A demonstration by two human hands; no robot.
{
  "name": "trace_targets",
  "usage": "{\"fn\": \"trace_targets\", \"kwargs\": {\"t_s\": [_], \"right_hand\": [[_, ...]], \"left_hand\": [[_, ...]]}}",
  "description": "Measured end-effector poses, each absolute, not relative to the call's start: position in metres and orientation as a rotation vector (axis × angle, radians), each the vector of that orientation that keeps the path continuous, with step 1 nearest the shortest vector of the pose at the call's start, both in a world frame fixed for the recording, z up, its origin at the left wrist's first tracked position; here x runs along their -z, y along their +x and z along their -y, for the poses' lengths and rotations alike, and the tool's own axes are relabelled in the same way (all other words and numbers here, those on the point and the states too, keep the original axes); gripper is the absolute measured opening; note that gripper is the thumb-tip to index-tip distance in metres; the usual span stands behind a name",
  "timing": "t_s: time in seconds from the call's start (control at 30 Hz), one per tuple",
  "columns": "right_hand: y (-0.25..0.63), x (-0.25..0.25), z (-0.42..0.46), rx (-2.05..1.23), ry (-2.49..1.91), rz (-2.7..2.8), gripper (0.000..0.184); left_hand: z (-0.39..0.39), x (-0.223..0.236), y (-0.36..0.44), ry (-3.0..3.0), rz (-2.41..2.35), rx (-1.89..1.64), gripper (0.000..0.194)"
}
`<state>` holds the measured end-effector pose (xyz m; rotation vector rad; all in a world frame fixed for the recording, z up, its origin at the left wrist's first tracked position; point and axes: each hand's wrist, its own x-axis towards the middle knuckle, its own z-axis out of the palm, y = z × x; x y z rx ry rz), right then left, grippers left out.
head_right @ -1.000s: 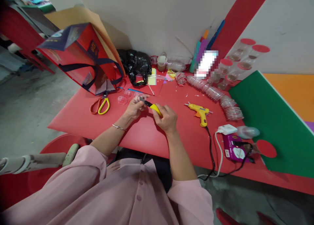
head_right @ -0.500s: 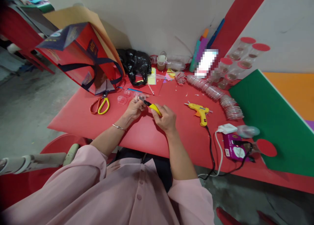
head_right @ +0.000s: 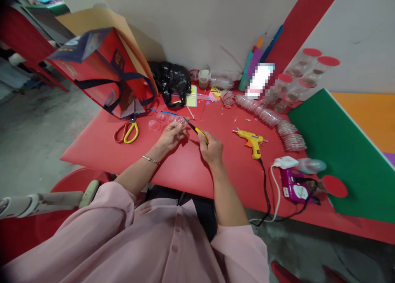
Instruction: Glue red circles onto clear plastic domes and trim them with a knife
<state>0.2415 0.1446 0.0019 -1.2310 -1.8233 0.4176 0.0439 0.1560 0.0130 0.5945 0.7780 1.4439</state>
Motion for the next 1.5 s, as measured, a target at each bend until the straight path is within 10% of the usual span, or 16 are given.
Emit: {"fn": "trace_targets", "kwargs": {"t_s": [1.5], "right_hand": [[0.238,-0.005,-0.143,-0.340,-1.437,1.824,0.057]], "left_hand": [[-0.159,0.005,0.036,0.630,-0.757,-1.387,0.039]]}}
